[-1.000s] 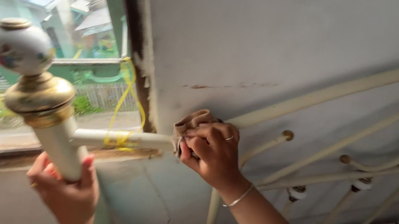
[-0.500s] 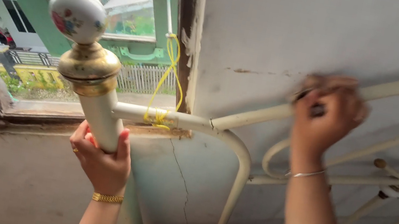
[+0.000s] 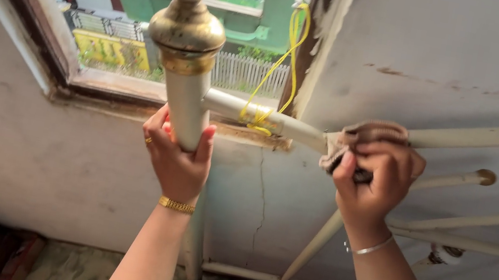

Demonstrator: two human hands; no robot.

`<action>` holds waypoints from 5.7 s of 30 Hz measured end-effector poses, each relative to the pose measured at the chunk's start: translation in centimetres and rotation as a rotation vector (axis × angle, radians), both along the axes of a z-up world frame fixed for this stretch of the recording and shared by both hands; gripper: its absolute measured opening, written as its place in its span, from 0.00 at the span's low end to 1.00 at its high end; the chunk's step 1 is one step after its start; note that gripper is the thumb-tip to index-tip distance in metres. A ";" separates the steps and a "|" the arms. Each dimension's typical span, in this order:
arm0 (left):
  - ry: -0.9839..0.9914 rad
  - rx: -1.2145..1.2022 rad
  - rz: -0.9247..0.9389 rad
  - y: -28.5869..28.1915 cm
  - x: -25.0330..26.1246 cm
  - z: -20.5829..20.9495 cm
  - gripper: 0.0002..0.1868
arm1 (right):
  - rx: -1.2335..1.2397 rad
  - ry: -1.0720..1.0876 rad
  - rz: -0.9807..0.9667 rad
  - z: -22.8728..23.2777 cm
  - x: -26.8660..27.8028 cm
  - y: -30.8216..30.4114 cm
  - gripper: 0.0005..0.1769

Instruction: The person wipes the metal bed frame with a cloth, cleaning the vertical post, horizontal bars, and decorative finial. They work methodically from top to bottom and along the frame's length.

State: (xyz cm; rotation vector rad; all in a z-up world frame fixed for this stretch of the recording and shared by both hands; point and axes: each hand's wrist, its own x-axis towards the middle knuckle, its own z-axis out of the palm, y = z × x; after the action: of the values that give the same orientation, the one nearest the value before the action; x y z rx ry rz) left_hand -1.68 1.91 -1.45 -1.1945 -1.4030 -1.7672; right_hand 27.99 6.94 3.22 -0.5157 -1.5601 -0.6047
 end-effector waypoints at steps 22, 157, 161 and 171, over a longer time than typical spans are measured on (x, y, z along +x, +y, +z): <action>-0.037 -0.006 -0.064 0.1 -0.1 -0.6 0.41 | -0.297 -0.033 -0.127 -10.5 3.0 -4.2 0.18; -0.020 -0.175 0.113 -0.6 1.0 -14.7 0.41 | -1.166 0.309 0.129 -44.8 4.3 -4.9 0.13; -0.023 -0.166 0.107 -0.3 0.8 -14.8 0.42 | -1.200 0.403 0.057 -51.2 3.9 -4.3 0.12; 0.038 -0.116 0.148 -0.3 1.2 -13.7 0.33 | -1.423 0.007 0.021 -50.5 5.4 -6.5 0.13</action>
State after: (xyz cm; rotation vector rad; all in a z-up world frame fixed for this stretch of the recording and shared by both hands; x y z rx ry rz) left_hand -0.53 1.59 -15.14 -1.1464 -1.5480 -1.5728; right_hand 33.41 0.46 -47.29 -1.5179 -1.7972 0.6574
